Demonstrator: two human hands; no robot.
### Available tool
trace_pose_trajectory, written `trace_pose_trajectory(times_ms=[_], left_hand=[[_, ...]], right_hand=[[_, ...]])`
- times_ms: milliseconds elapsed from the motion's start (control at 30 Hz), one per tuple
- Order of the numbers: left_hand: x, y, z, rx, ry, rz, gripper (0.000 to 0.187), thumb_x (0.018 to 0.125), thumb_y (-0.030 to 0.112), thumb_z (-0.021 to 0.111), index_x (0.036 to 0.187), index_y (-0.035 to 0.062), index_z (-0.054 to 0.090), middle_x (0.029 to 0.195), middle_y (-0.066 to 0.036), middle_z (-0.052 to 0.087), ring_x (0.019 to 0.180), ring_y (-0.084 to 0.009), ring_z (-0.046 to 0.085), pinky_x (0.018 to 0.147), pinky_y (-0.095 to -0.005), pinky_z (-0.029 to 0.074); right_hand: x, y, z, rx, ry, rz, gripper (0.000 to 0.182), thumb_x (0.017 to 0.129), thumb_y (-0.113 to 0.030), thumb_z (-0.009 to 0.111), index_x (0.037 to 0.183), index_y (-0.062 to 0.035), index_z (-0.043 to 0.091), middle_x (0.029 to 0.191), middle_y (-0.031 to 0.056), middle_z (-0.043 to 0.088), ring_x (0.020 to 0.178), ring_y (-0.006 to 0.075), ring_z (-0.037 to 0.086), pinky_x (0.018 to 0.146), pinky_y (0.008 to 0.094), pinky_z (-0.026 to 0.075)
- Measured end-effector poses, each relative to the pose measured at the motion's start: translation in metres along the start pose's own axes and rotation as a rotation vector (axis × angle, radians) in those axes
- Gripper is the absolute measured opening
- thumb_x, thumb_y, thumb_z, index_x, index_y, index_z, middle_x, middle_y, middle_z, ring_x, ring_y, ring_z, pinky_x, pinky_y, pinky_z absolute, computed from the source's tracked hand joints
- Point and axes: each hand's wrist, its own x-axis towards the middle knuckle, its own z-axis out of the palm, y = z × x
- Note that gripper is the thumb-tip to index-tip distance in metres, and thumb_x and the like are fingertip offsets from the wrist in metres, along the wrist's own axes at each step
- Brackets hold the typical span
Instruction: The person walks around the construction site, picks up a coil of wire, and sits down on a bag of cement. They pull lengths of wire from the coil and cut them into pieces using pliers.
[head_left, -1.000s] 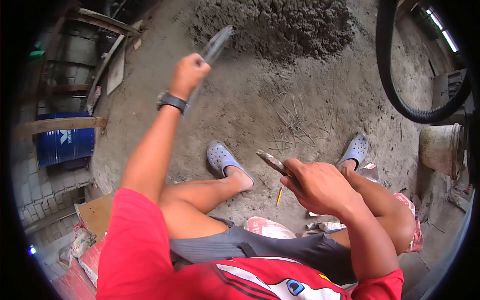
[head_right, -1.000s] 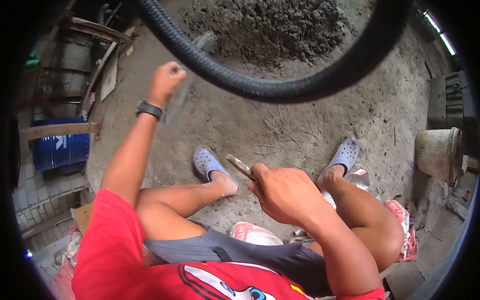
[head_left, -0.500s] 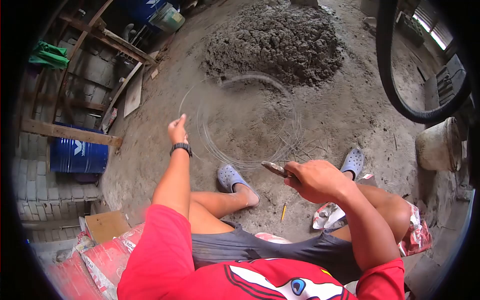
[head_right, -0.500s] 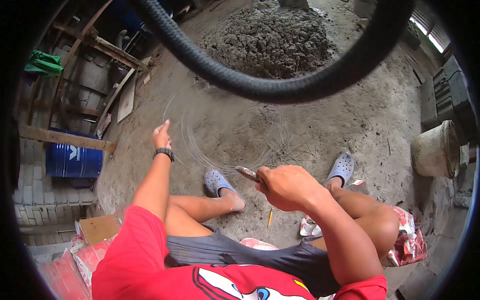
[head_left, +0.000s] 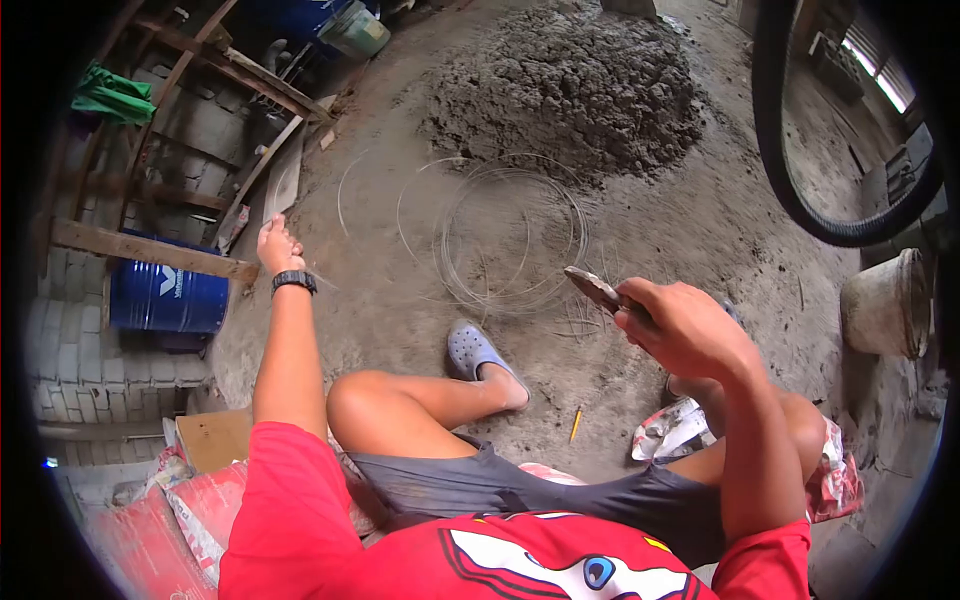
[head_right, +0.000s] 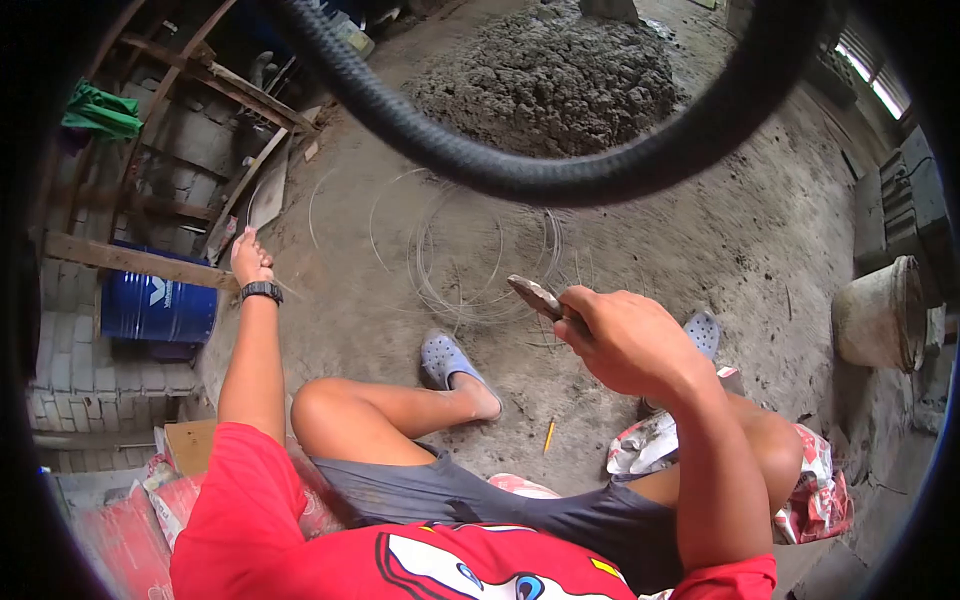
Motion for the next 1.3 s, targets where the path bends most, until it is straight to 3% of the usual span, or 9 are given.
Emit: trace_pose_trajectory(times_ms=[67, 333, 400, 500, 667, 933, 1100, 1267, 1300], left_hand=[[0.024, -0.002, -0.034, -0.038, 0.084, -0.039, 0.017, 0.102, 0.022, 0.072, 0.112, 0.0102, 0.064, 0.077, 0.002, 0.054, 0.054, -0.0096, 0.041, 0.044, -0.0263, 0.033], [-0.019, 0.03, -0.095, 0.065, 0.505, 0.473, 0.019, 0.1, 0.021, 0.068, 0.09, 0.0049, 0.065, 0.065, 0.003, 0.049, 0.048, -0.0078, 0.04, 0.043, -0.0289, 0.031], [-0.039, 0.03, -0.097, 0.151, 0.438, 0.433, 0.018, 0.104, 0.023, 0.066, 0.1, 0.0051, 0.068, 0.066, 0.004, 0.05, 0.048, -0.0074, 0.04, 0.042, -0.027, 0.03], [-0.074, 0.017, -0.069, 0.145, -0.206, 0.157, 0.02, 0.11, 0.024, 0.06, 0.118, 0.0078, 0.067, 0.075, 0.002, 0.056, 0.055, -0.0078, 0.049, 0.046, -0.0255, 0.039], [-0.136, 0.004, 0.009, -0.113, -0.43, 0.033, 0.021, 0.11, 0.028, 0.063, 0.125, 0.013, 0.064, 0.108, -0.003, 0.07, 0.08, -0.0112, 0.066, 0.069, -0.0281, 0.057], [-0.224, 0.011, 0.037, -0.23, -0.607, -0.21, 0.013, 0.109, 0.025, 0.064, 0.112, 0.0125, 0.065, 0.101, -0.003, 0.073, 0.081, -0.0122, 0.07, 0.073, -0.029, 0.058], [-0.266, 0.003, 0.017, -0.05, -0.788, -0.347, 0.011, 0.106, 0.023, 0.066, 0.108, 0.0127, 0.065, 0.101, -0.002, 0.075, 0.082, -0.013, 0.071, 0.075, -0.0291, 0.055], [-0.253, 0.022, -0.006, 0.069, -0.907, -0.49, 0.029, 0.1, 0.021, 0.072, 0.127, 0.0104, 0.067, 0.12, -0.01, 0.075, 0.102, -0.0183, 0.071, 0.082, -0.0373, 0.059], [-0.243, 0.028, -0.013, -0.006, -0.756, -0.605, 0.042, 0.099, 0.028, 0.073, 0.136, 0.0107, 0.064, 0.128, -0.012, 0.074, 0.109, -0.0216, 0.071, 0.089, -0.0455, 0.06]], right_hand=[[-0.004, -0.002, -0.002, -0.018, -0.005, -0.025, 0.032, 0.106, -0.034, 0.059, 0.118, -0.0044, 0.066, 0.095, 0.0238, 0.072, 0.1, 0.0457, 0.067, 0.087, 0.055, 0.049], [-0.009, -0.011, -0.006, 0.048, -0.055, -0.038, 0.031, 0.105, -0.032, 0.062, 0.117, -0.0045, 0.065, 0.094, 0.0231, 0.071, 0.097, 0.0455, 0.066, 0.085, 0.0545, 0.049], [-0.007, -0.016, -0.009, 0.06, -0.066, -0.04, 0.03, 0.104, -0.031, 0.063, 0.117, -0.0043, 0.065, 0.094, 0.0234, 0.071, 0.096, 0.0461, 0.066, 0.084, 0.0546, 0.049], [-0.004, -0.013, -0.002, 0.09, -0.064, 0.01, 0.028, 0.104, -0.027, 0.064, 0.12, -0.004, 0.065, 0.085, 0.0182, 0.071, 0.09, 0.0378, 0.071, 0.08, 0.0496, 0.051], [0.026, -0.032, 0.022, 1.32, 0.014, -0.01, 0.038, 0.103, -0.017, 0.069, 0.139, -0.0107, 0.057, 0.098, 0.002, 0.059, 0.083, 0.0135, 0.069, 0.069, 0.0341, 0.056], [0.173, -0.131, 0.033, 1.04, -0.035, -0.08, 0.042, 0.102, -0.038, 0.073, 0.128, -0.008, 0.062, 0.104, 0.0044, 0.067, 0.078, 0.0101, 0.065, 0.059, 0.0265, 0.051], [0.224, -0.193, 0.058, 0.873, -0.185, -0.147, 0.035, 0.099, -0.034, 0.075, 0.119, -0.0057, 0.07, 0.094, 0.0025, 0.069, 0.074, 0.0105, 0.063, 0.057, 0.0277, 0.05], [0.218, -0.201, 0.072, 0.712, -0.347, -0.217, 0.032, 0.094, -0.02, 0.073, 0.123, -0.0059, 0.07, 0.083, -0.0015, 0.061, 0.069, 0.0079, 0.056, 0.056, 0.0279, 0.047], [0.213, -0.199, 0.071, 0.671, -0.3, -0.337, 0.031, 0.095, -0.019, 0.073, 0.122, -0.0057, 0.069, 0.083, -0.0016, 0.06, 0.07, 0.0073, 0.055, 0.059, 0.0275, 0.047]])
